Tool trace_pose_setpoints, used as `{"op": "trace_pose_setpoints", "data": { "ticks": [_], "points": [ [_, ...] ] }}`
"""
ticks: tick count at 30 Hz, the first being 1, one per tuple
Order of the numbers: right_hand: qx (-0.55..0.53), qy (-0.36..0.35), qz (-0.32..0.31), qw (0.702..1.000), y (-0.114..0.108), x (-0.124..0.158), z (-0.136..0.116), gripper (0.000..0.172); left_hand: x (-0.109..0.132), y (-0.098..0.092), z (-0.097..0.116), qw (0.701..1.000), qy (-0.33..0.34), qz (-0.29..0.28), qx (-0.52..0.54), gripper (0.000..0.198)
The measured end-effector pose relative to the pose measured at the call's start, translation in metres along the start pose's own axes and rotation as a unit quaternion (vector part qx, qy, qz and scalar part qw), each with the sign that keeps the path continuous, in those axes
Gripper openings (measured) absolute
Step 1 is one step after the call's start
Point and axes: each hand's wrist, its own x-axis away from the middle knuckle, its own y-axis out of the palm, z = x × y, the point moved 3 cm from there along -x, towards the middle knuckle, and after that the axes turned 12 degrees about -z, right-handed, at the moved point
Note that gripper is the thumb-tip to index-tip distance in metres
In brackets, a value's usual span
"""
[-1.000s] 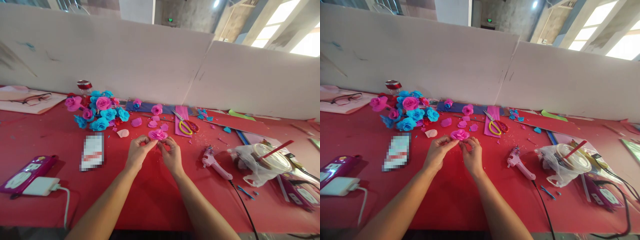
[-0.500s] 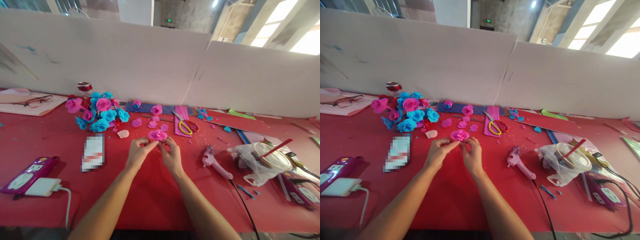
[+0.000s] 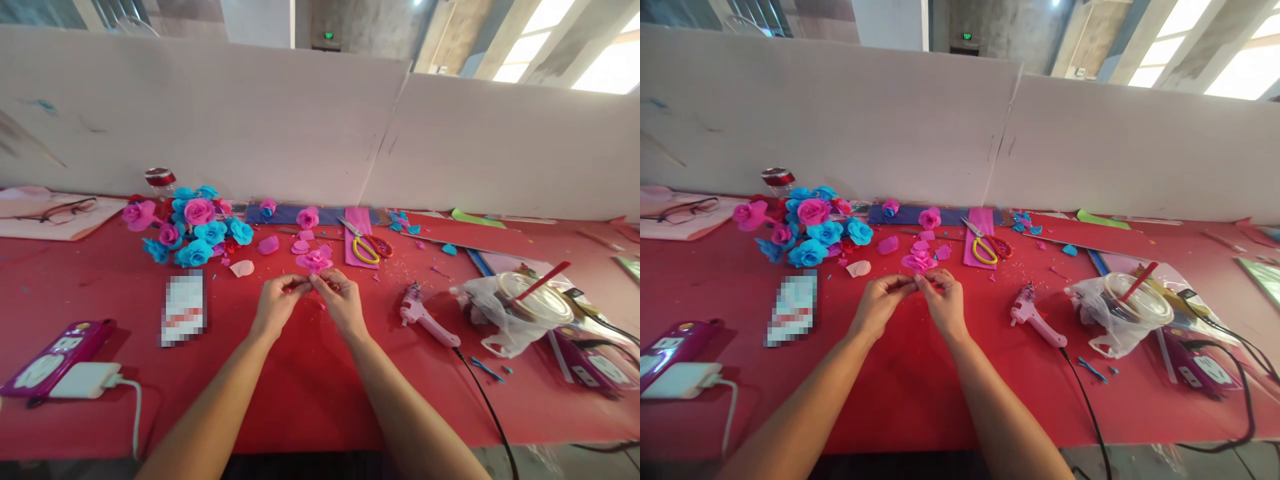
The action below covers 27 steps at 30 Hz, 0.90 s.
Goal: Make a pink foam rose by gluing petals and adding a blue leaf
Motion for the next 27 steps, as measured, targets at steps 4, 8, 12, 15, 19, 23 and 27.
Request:
{"op": "trace_pose_setpoints", "data": {
  "ticks": [4, 8, 12, 15, 19, 23, 27],
  "points": [
    [-0.045, 0.04, -0.055, 0.997, 0.002, -0.002, -0.001, 0.029, -0.001, -0.006, 0.002, 0.998, 0.045, 0.042, -0.001, 0.016],
    [-0.01, 0.051, -0.143, 0.988, 0.008, -0.001, 0.002, 0.03, -0.002, -0.011, 0.002, 0.993, 0.088, 0.074, -0.027, 0.014],
    [0.118, 0.023, -0.118, 0.986, 0.008, -0.001, 0.009, 0.015, 0.002, -0.013, 0.008, 0.985, 0.119, 0.111, -0.066, 0.011],
    [0.174, -0.008, -0.088, 0.981, 0.002, -0.004, 0.013, 0.015, 0.007, -0.013, 0.017, 0.979, 0.141, 0.119, -0.089, 0.003],
    [0.229, 0.025, 0.001, 0.973, -0.021, -0.008, 0.017, 0.018, 0.013, -0.015, 0.023, 0.971, 0.157, 0.131, -0.123, 0.006],
    [0.325, 0.017, 0.057, 0.944, -0.039, -0.01, 0.014, 0.021, 0.013, -0.021, 0.024, 0.961, 0.169, 0.158, -0.149, 0.007],
    [0.398, 0.011, 0.089, 0.913, -0.042, -0.008, 0.008, 0.025, 0.009, -0.021, 0.021, 0.966, 0.157, 0.145, -0.146, 0.005]
  ]
}}
